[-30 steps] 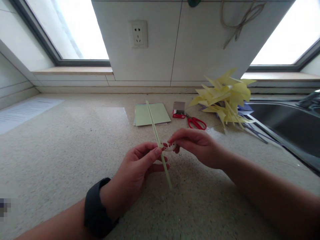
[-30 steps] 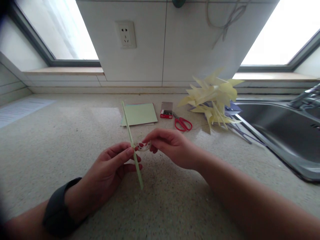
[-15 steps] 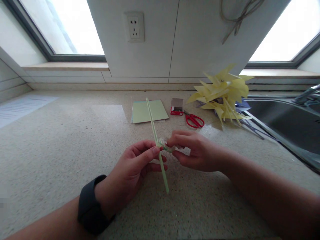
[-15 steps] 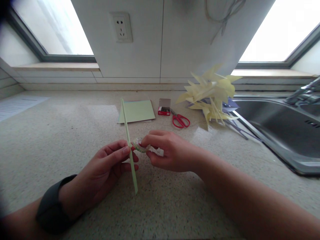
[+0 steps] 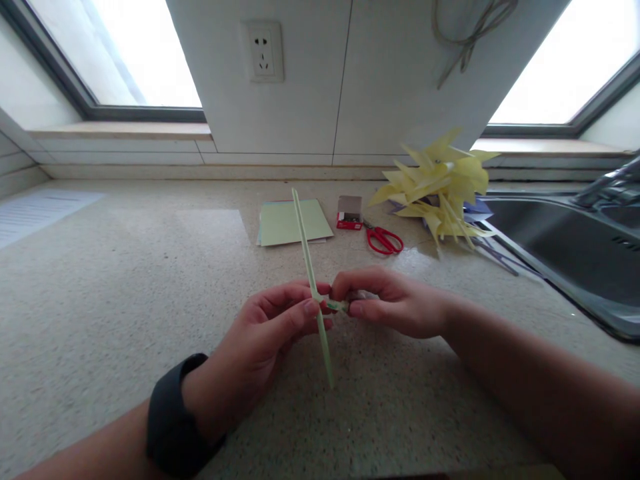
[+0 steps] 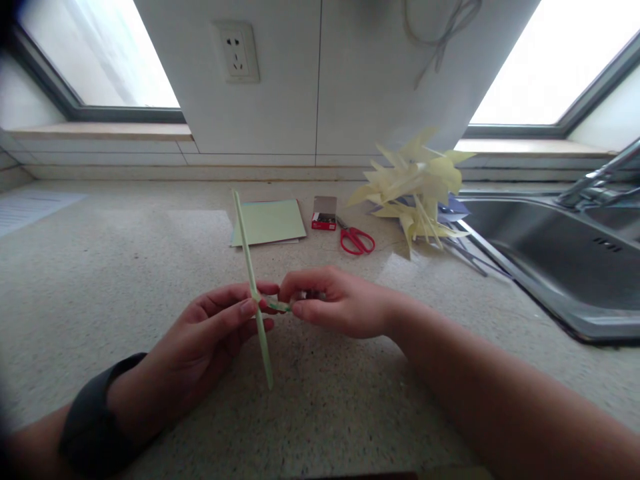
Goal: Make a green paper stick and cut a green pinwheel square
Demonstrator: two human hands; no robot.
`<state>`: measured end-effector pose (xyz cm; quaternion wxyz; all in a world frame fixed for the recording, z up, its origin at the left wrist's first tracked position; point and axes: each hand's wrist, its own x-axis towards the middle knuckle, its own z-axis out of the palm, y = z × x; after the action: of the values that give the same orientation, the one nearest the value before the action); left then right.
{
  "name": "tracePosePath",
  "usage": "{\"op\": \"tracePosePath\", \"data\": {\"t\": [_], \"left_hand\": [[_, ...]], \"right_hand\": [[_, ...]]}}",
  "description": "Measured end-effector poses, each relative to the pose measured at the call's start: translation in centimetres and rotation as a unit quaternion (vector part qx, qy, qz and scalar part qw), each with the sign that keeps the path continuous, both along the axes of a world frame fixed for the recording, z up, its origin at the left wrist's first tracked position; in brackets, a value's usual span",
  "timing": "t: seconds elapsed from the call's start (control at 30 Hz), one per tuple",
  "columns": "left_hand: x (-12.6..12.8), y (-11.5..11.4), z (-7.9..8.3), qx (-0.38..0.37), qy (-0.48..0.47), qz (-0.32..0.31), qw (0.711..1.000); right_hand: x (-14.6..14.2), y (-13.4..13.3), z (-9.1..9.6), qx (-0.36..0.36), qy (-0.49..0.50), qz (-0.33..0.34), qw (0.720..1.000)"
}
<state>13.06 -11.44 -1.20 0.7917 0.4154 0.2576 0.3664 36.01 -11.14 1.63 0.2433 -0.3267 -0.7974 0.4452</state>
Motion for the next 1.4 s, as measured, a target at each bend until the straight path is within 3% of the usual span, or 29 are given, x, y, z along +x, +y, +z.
{"op": "tracePosePath", "data": {"t": [0.2,0.37,0.53,0.73,1.0,1.2,1.4], "left_hand": [[-0.1,0.1,-0.3,0.051,0.038,-0.009,0.998],[-0.1,0.1,-0.3,0.058,0.054,-0.01,0.997],[-0.2,0.1,-0.3,0.079,0.078,-0.004,0.994],[-0.3,0.0,-0.5,0.082,0.084,0.004,0.993],[-0.1,0.0,-0.3,0.02,0.044,0.005,0.999],[0.2,0.0,0.1,-0.03,-0.019,0.027,0.999],[0.4,0.0,0.4,-0.054,-0.042,0.035,0.997]], "right_hand": [[-0.8,-0.8,0.8,0.124,-0.05,-0.034,0.99],[-1.6,-1.4,0.6,0.157,-0.067,-0.076,0.982],[-2.3,-1.7,0.5,0.148,-0.104,-0.119,0.976],[-2.4,-1.8,0.8,0.139,-0.116,-0.111,0.977],[-1.6,-1.1,0.3,0.107,-0.029,-0.064,0.992],[-1.8,-1.0,0.2,0.075,-0.035,-0.104,0.991],[-1.8,-0.9,0.0,0.102,-0.028,-0.105,0.989]]}}
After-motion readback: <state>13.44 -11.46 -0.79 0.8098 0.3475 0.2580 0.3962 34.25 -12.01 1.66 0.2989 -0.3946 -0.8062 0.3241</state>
